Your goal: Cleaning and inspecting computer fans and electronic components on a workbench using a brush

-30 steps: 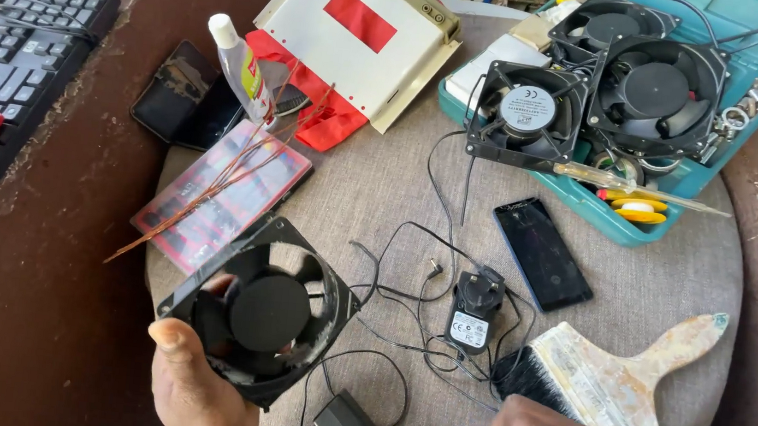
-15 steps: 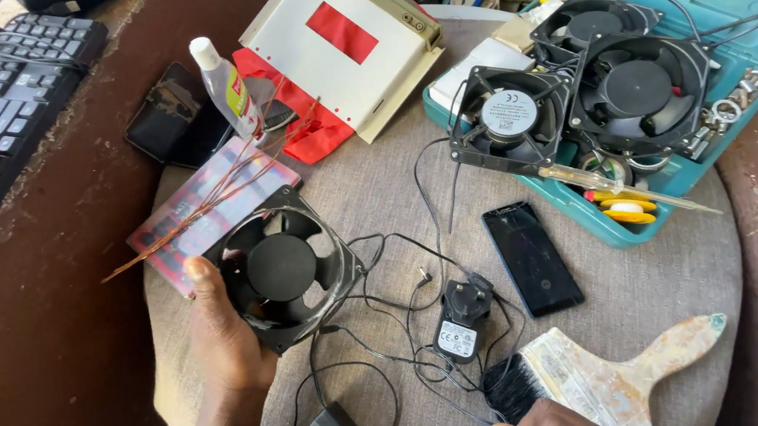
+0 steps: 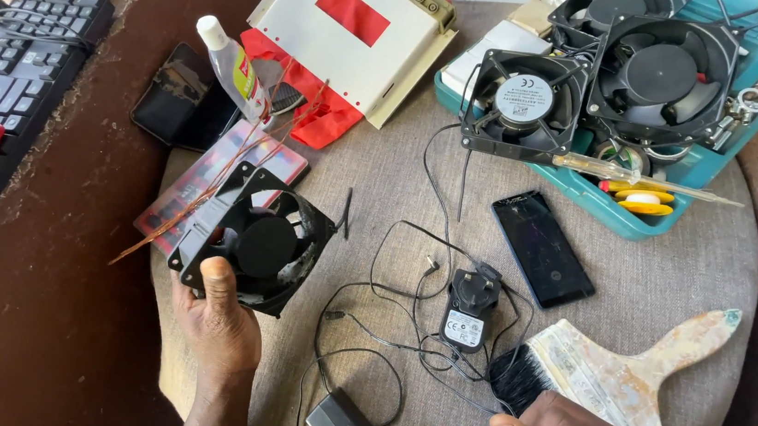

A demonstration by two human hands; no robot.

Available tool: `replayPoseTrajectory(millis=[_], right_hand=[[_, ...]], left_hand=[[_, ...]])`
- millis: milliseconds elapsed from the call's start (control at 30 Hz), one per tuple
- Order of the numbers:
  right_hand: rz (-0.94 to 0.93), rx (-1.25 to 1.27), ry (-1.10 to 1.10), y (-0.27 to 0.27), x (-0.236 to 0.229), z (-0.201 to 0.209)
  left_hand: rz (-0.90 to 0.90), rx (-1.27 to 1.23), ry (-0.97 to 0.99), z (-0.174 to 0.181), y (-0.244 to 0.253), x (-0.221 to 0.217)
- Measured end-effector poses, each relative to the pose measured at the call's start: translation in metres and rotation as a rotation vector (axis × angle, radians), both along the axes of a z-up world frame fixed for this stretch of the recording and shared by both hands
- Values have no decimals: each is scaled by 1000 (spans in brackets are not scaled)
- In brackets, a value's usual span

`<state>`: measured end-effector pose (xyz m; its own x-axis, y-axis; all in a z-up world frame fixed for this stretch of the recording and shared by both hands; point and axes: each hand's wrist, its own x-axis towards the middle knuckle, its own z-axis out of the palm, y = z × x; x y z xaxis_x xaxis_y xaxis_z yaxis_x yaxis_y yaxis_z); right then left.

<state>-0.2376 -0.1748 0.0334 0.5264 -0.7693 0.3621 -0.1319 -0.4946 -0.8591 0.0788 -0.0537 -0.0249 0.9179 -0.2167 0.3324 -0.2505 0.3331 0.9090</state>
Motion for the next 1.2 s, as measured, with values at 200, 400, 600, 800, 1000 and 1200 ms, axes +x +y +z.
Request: replayPoseTrajectory(millis=[200, 400, 600, 800, 1000, 1200], right_hand=[[-23, 6, 14, 4, 5, 1], [21, -21, -4, 2, 5, -9], [19, -5, 11, 4, 8, -7], [66, -61, 36, 1, 4, -16], [67, -49, 8, 6, 8, -5], [94, -88, -17, 2, 5, -5]], left_hand=[[76, 274, -119, 1, 12, -1], [81, 386, -14, 18, 15, -5], [99, 408, 151, 37, 16, -2], [35, 366, 190, 30, 21, -4], [124, 584, 193, 37, 26, -4], [115, 554, 196, 37, 34, 1]])
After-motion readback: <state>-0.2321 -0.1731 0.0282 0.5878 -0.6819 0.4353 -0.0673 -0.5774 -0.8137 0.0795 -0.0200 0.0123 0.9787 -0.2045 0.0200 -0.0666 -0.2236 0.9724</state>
